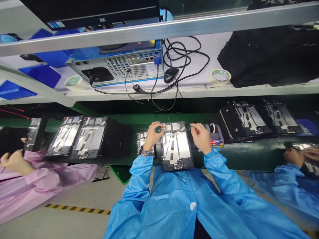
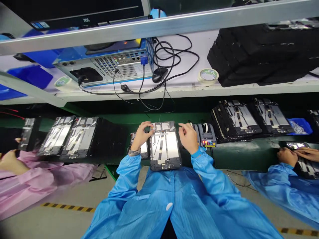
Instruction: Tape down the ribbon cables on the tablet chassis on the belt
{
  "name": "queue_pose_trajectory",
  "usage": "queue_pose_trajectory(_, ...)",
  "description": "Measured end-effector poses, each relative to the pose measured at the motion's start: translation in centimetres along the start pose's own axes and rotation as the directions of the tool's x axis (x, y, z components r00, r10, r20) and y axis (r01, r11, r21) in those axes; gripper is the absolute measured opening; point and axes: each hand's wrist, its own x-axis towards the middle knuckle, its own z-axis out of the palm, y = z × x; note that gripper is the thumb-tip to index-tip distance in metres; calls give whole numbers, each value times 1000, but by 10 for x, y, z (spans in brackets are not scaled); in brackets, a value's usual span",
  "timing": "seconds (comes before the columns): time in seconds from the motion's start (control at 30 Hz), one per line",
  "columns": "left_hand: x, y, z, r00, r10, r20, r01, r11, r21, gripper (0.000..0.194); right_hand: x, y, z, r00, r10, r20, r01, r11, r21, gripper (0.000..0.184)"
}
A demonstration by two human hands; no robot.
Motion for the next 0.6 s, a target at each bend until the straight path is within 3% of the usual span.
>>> queue_pose_trajectory(0.07, -15, 2, 2, 997, -49, -52, 45, 996, -79, 46, -32, 16, -3, 994, 108, 10, -108, 992, 60, 45)
queue_pose_trajectory(0.13, -41, 3, 9, 982, -179, -64, 166, 971, -174, 62, -65, 25, 1, 981, 138, 138, -156, 979, 133, 49)
queue_pose_trajectory(0.23, -88, 8, 28, 933, -353, 66, 358, 901, -244, 70, -102, 20, 7, 963, 133, 237, -175, 970, 168, 55)
queue_pose_trajectory(0.37, -126, 26, 42, 925, -377, -44, 337, 869, -363, 68, -117, -6, 4, 975, 106, 194, -134, 981, 138, 61)
queue_pose_trajectory(0.43, -132, 33, 31, 916, -385, -110, 308, 854, -420, 67, -114, -24, 3, 975, 54, 213, -87, 985, 148, 64)
queue_pose_trajectory(0.5, -137, 30, 5, 897, -412, -158, 289, 819, -496, 67, -106, -46, 3, 962, -27, 273, -26, 982, 189, 67)
queue_pose_trajectory(0.6, -151, -7, -49, 850, -495, -180, 291, 726, -623, 71, -91, -72, 0, 890, -193, 413, 51, 943, 330, 62)
